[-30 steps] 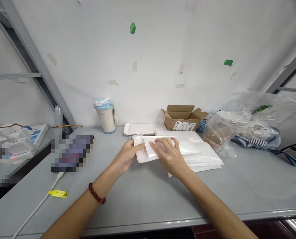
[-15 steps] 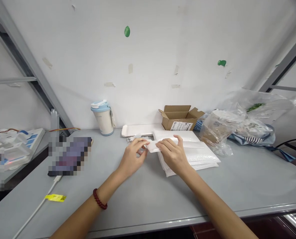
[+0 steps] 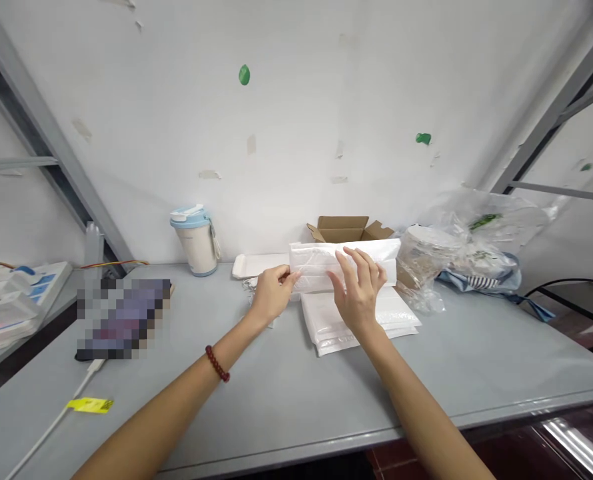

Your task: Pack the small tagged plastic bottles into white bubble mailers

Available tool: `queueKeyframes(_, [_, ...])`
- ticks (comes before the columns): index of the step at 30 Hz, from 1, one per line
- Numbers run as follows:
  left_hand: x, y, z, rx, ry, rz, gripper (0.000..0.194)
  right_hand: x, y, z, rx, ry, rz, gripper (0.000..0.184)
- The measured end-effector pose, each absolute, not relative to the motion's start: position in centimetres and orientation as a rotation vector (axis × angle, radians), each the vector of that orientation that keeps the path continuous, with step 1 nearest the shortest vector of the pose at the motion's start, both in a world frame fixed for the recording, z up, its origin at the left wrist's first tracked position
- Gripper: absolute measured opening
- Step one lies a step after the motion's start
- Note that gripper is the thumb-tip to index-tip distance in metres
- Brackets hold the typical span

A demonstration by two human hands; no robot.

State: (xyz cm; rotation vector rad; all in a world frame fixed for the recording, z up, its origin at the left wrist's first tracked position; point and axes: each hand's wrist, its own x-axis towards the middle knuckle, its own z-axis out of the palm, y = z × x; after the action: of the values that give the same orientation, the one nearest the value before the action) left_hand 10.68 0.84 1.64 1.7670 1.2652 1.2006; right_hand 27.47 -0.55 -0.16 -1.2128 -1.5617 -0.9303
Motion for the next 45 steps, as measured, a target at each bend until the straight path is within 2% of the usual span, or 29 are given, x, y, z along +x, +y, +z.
queueKeyframes(5, [12.8,3.4,1.5,1.416,1.161,0.981,0.029,28.4,0.7,-1.3,-1.303,-1.72,-0.868,0.017])
queueKeyframes(11, [14.1,4.6,0.3,1.433,1.231,0.989,0.016,29.4,1.7,-2.3,-1.499,-1.952,-0.548,0.017])
queueKeyframes(15, [12.3,6.1,1.0,1.58,1.392,0.994,0.008,29.6,1.8,-2.3,-1.572,-1.961,-0.446,0.02])
queueKeyframes(19, [7.4,8.7,2.0,1.865,1.606,0.974,0.017,29.5,1.7,-2.2,-1.574,-1.962,-0.42,0.021])
queueKeyframes(25, [2.1,10.8,1.1,2.227,1.696,0.642,0.017,29.2,1.4,-2.0,-1.564,-1.96,-0.419,0.021])
queueKeyframes(30, [1.6,11.3,-0.1,2.393,1.678,0.446,0.023,29.1,1.2,-1.9,-1.573,-1.963,-0.382,0.021])
queueKeyframes(38, [1.9,11.1,-0.9,2.575,1.755,0.304,0.021,28.9,1.1,-1.8,-1.584,-2.015,-0.318,0.023])
queueKeyframes(45, [3.0,9.3,0.9,2.706,1.95,0.315,0.028,28.9,1.1,-1.7,-1.619,-2.001,-0.306,0.031])
